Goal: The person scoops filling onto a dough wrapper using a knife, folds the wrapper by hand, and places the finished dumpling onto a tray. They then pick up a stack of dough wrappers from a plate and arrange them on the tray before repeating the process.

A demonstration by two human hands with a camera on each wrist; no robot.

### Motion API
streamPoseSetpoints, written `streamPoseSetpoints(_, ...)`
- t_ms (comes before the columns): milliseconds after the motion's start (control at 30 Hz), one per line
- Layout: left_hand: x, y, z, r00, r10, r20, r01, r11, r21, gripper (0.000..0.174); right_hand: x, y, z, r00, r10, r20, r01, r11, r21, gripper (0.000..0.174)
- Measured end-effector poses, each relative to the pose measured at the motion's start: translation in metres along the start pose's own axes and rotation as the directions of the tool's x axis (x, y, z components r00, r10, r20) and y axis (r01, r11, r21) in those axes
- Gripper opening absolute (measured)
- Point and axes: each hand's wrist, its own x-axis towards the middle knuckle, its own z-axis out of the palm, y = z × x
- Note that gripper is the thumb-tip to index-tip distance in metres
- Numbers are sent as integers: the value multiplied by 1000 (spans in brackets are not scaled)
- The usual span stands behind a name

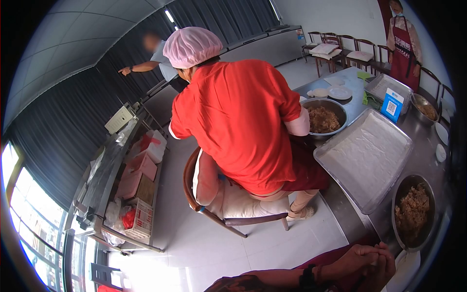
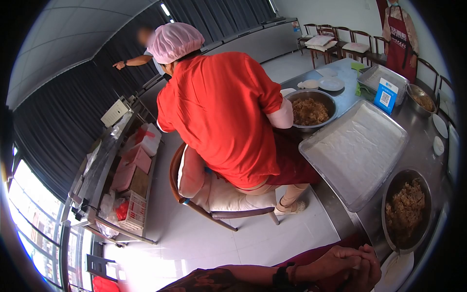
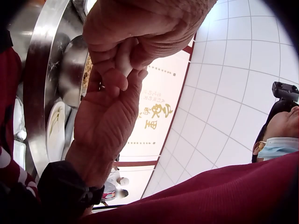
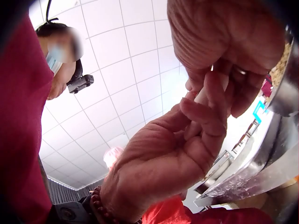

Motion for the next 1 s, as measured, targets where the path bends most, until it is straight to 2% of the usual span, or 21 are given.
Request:
streamPoseSetpoints(133,1,-2,1,1000,-10,-11,10,1000,1,30,0,-1,-1,1000,12,3,-12,1000,24,23)
streamPoseSetpoints(333,3,-12,-3,1000,-15,-5,14,1000,-20,31,0,0,-3,1000,-23,8,23,1000,-17,23)
streamPoseSetpoints(433,3,-13,-4,1000,-3,6,3,1000,-14,31,2,7,-7,997,-64,49,63,998,26,24)
streamPoseSetpoints(633,3,-12,-2,1000,-9,-14,8,1000,-10,30,1,9,-10,998,-27,48,24,998,55,24)
streamPoseSetpoints(933,1,-11,0,1000,-5,-4,5,1000,-27,30,-2,8,-8,998,-60,20,60,998,-1,24)
streamPoseSetpoints(1000,-1,-12,0,999,23,-32,-24,999,-21,30,18,73,-61,973,33,229,-104,946,306,23)
